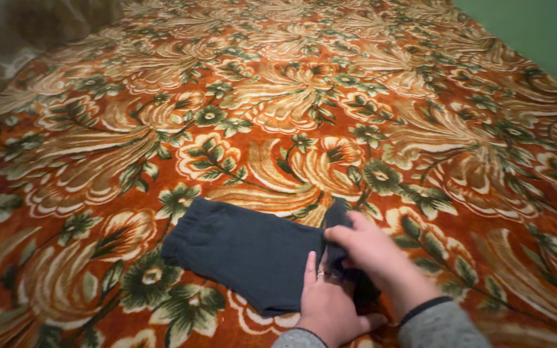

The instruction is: The person folds a pair of dark trousers, a dark t-shirt, and a black long-sleeved shirt on a bed. They smooth each item, fold the legs or sleeves, and then fold the garments into compact rectangles.

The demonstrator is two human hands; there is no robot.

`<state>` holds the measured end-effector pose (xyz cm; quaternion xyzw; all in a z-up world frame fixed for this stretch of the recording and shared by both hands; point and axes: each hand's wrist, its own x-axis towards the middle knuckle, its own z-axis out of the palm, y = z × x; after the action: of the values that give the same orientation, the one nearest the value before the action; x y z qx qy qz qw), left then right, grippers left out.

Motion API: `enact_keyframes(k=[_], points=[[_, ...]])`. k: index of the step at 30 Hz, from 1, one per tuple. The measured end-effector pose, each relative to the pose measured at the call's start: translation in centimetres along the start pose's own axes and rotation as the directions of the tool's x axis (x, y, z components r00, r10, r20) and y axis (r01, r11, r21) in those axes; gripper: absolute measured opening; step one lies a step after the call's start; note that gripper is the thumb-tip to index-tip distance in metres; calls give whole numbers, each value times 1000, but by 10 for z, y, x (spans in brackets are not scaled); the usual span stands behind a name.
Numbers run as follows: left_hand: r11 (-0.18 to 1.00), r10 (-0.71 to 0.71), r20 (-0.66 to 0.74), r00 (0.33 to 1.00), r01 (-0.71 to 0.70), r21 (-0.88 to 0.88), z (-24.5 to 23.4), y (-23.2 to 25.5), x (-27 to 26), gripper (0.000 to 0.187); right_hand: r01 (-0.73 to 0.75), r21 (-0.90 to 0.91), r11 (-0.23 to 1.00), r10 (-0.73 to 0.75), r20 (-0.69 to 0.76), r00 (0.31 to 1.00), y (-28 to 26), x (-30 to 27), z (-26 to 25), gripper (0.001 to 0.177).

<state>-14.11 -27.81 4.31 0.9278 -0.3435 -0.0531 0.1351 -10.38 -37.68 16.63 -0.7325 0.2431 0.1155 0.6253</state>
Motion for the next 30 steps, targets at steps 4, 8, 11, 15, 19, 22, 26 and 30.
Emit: enact_keyframes(k=[4, 8, 11, 15, 19, 22, 26, 30], points=[[988, 149, -209, 966, -134, 82, 8, -13, -11, 113, 72, 1, 997, -72, 68, 995, 19, 7, 27, 38], [1000, -19, 231, 973, 13, 27, -35, -49, -48, 112, 129, -63, 990, -127, 38, 991, 43, 30, 36, 49], [999, -39, -57, 998, 37, -28, -77, -83, -83, 102, 163, -82, 983, -157, 67, 985, 71, 50, 37, 60], [993, 106, -210, 972, -115, -30, -112, -100, -99, 83, 215, -145, 966, -199, 121, 973, 94, 68, 38, 56], [981, 180, 43, 983, -183, 68, -120, -102, -94, 41, 521, -278, 807, -478, 211, 853, 102, 64, 38, 53], [985, 142, 32, 989, -145, 91, -116, -105, -80, 21, 579, -492, 650, -519, 269, 811, 98, 51, 40, 58], [955, -122, -151, 981, 75, -287, -109, -113, -58, 23, 590, -548, 593, -520, 299, 800, 85, 32, 46, 61], [964, -103, -130, 986, 67, -258, -102, -116, -39, 24, 522, -584, 621, -443, 288, 849, 74, 22, 46, 54]])
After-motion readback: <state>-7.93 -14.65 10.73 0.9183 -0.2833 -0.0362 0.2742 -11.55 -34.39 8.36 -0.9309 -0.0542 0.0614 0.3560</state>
